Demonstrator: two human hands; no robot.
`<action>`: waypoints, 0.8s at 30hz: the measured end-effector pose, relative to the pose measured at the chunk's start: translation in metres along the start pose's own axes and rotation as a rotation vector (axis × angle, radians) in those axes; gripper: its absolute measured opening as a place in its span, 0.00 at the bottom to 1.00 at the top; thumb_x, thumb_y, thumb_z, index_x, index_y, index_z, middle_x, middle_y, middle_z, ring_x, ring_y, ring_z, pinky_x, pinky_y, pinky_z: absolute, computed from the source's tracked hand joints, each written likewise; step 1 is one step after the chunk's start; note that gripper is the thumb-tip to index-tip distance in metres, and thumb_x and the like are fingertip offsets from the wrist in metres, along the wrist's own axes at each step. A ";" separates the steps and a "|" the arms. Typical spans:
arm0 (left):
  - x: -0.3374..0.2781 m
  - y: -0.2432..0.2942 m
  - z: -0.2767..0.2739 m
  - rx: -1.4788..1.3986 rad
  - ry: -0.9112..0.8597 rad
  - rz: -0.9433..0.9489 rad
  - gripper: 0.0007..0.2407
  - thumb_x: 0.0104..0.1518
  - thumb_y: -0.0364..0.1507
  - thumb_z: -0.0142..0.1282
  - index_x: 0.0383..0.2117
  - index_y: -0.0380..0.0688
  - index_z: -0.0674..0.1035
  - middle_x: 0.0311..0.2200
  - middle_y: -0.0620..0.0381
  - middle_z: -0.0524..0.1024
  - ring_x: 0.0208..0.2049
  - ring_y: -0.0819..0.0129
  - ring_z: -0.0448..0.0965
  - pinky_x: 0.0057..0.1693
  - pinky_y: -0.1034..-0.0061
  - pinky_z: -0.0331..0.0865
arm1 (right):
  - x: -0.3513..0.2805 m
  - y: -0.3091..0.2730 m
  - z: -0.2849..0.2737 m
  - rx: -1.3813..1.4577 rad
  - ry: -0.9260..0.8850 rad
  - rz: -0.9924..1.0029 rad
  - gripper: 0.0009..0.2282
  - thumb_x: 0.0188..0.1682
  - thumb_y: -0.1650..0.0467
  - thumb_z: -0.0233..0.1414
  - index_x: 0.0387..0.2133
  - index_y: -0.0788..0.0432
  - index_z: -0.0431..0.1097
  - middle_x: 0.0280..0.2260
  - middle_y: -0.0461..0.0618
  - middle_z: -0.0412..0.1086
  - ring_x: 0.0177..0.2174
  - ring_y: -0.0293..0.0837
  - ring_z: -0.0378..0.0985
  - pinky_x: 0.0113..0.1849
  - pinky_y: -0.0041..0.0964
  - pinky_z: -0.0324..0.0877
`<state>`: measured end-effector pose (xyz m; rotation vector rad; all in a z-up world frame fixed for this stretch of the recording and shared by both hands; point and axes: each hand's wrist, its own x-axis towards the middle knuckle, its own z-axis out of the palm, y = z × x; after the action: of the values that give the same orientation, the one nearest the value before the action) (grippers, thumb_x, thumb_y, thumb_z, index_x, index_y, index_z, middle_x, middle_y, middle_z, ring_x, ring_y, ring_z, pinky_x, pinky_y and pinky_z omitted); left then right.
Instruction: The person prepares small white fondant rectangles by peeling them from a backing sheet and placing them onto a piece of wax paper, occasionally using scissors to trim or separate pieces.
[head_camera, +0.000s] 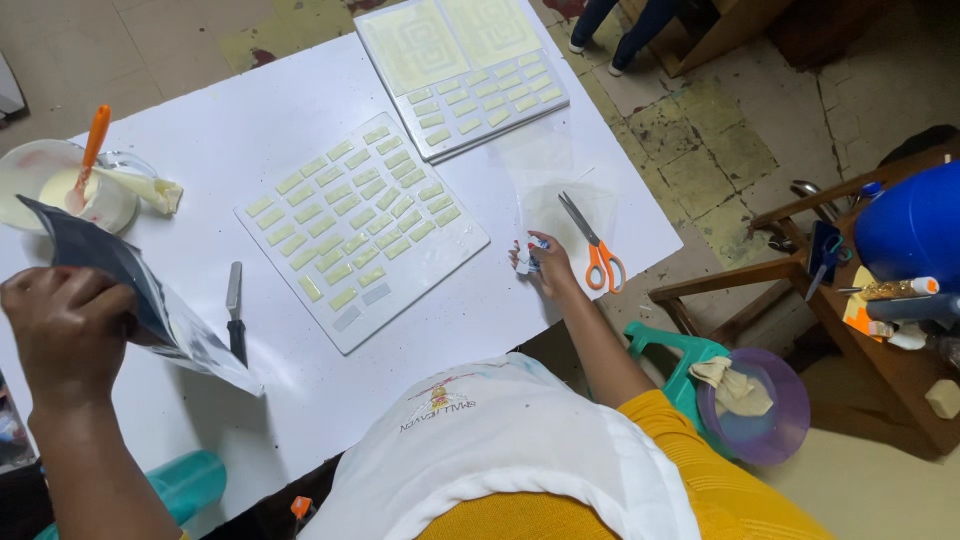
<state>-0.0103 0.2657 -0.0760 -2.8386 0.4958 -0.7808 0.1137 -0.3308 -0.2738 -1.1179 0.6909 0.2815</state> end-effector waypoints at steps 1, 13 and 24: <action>-0.002 -0.004 0.012 -0.001 0.004 0.001 0.13 0.33 0.15 0.60 0.18 0.53 0.74 0.29 0.64 0.76 0.38 0.54 0.78 0.57 0.54 0.64 | 0.007 0.005 -0.002 0.001 0.001 -0.004 0.18 0.53 0.82 0.46 0.57 0.61 0.65 0.41 0.66 0.73 0.36 0.55 0.80 0.36 0.46 0.80; 0.032 -0.013 0.136 0.156 -0.156 0.033 0.06 0.56 0.33 0.58 0.22 0.65 0.80 0.36 0.74 0.74 0.50 0.75 0.77 0.65 0.69 0.67 | 0.078 0.017 -0.020 -0.663 0.096 -0.366 0.17 0.54 0.76 0.52 0.54 0.44 0.73 0.50 0.60 0.75 0.52 0.56 0.76 0.50 0.46 0.74; 0.006 -0.009 0.215 0.007 -0.157 -0.108 0.07 0.60 0.27 0.63 0.23 0.52 0.82 0.35 0.61 0.73 0.48 0.63 0.77 0.55 0.61 0.68 | 0.134 0.033 -0.046 -0.957 0.231 -0.793 0.05 0.48 0.72 0.64 0.35 0.49 0.78 0.32 0.44 0.79 0.36 0.44 0.81 0.43 0.39 0.73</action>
<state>0.1084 0.2856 -0.2542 -2.9098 0.3193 -0.5684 0.1806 -0.3749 -0.3949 -2.2636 0.2326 -0.2457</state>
